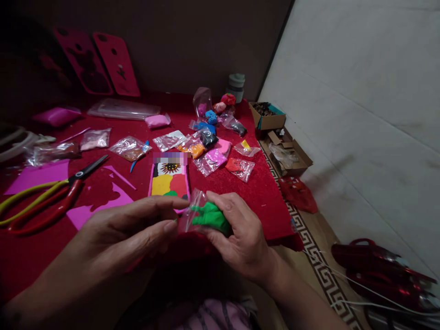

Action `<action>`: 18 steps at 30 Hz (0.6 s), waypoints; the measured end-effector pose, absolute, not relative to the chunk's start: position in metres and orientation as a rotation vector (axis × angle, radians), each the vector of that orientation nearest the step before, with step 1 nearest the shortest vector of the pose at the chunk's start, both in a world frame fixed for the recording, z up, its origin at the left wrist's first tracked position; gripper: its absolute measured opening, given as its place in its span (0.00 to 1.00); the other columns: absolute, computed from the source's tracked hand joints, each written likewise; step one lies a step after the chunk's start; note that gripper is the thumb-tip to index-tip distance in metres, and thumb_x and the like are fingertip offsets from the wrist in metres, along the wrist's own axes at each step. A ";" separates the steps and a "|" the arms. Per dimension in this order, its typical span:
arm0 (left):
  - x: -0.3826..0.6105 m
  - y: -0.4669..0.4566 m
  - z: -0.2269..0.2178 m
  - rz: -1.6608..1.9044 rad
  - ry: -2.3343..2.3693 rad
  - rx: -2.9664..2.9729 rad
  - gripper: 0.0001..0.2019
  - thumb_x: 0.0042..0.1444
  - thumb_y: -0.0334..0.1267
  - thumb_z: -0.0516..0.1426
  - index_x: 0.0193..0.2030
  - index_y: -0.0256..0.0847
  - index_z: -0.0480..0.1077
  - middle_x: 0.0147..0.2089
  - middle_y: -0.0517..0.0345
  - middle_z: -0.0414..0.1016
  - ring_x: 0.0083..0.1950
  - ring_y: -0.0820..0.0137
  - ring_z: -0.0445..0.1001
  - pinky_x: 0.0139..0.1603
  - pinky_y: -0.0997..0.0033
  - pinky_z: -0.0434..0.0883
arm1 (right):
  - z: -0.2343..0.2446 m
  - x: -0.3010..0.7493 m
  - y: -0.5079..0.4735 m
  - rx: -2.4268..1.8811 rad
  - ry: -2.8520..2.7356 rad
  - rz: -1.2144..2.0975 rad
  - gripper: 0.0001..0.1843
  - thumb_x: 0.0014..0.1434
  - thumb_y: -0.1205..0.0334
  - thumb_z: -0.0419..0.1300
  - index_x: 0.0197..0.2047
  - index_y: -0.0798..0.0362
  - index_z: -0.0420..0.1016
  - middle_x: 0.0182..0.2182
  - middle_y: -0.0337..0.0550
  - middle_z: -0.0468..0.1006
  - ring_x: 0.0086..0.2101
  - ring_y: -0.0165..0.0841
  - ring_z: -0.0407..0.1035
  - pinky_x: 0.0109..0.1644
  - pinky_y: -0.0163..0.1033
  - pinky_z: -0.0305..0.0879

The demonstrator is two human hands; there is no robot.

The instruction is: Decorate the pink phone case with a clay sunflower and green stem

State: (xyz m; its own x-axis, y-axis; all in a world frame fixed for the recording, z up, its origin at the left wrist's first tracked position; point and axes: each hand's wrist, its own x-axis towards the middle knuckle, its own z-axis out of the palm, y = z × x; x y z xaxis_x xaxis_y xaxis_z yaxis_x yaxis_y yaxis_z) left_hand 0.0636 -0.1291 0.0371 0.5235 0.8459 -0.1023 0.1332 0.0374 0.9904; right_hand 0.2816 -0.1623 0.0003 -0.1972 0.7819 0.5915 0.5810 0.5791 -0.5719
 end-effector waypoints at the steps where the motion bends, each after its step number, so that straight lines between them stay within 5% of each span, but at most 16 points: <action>1: 0.063 -0.129 0.038 0.667 0.902 1.485 0.15 0.63 0.42 0.60 0.55 0.44 0.77 0.35 0.56 0.80 0.34 0.68 0.76 0.35 0.73 0.73 | 0.000 0.281 -0.162 -1.096 -1.906 0.267 0.24 0.61 0.69 0.66 0.60 0.58 0.72 0.45 0.52 0.80 0.45 0.37 0.76 0.50 0.37 0.74; 9: 0.061 -0.126 0.043 0.410 0.771 1.526 0.15 0.64 0.38 0.55 0.55 0.46 0.78 0.31 0.59 0.78 0.28 0.71 0.73 0.28 0.76 0.70 | 0.000 0.278 -0.163 -1.081 -1.978 0.192 0.24 0.61 0.75 0.60 0.61 0.59 0.70 0.45 0.55 0.80 0.44 0.39 0.76 0.49 0.41 0.74; 18: 0.059 -0.125 0.038 0.603 0.944 1.634 0.14 0.64 0.43 0.57 0.52 0.46 0.79 0.33 0.59 0.81 0.30 0.71 0.73 0.29 0.78 0.69 | -0.003 0.273 -0.164 -1.157 -1.909 0.191 0.24 0.61 0.72 0.62 0.61 0.61 0.70 0.42 0.54 0.80 0.41 0.40 0.76 0.45 0.43 0.74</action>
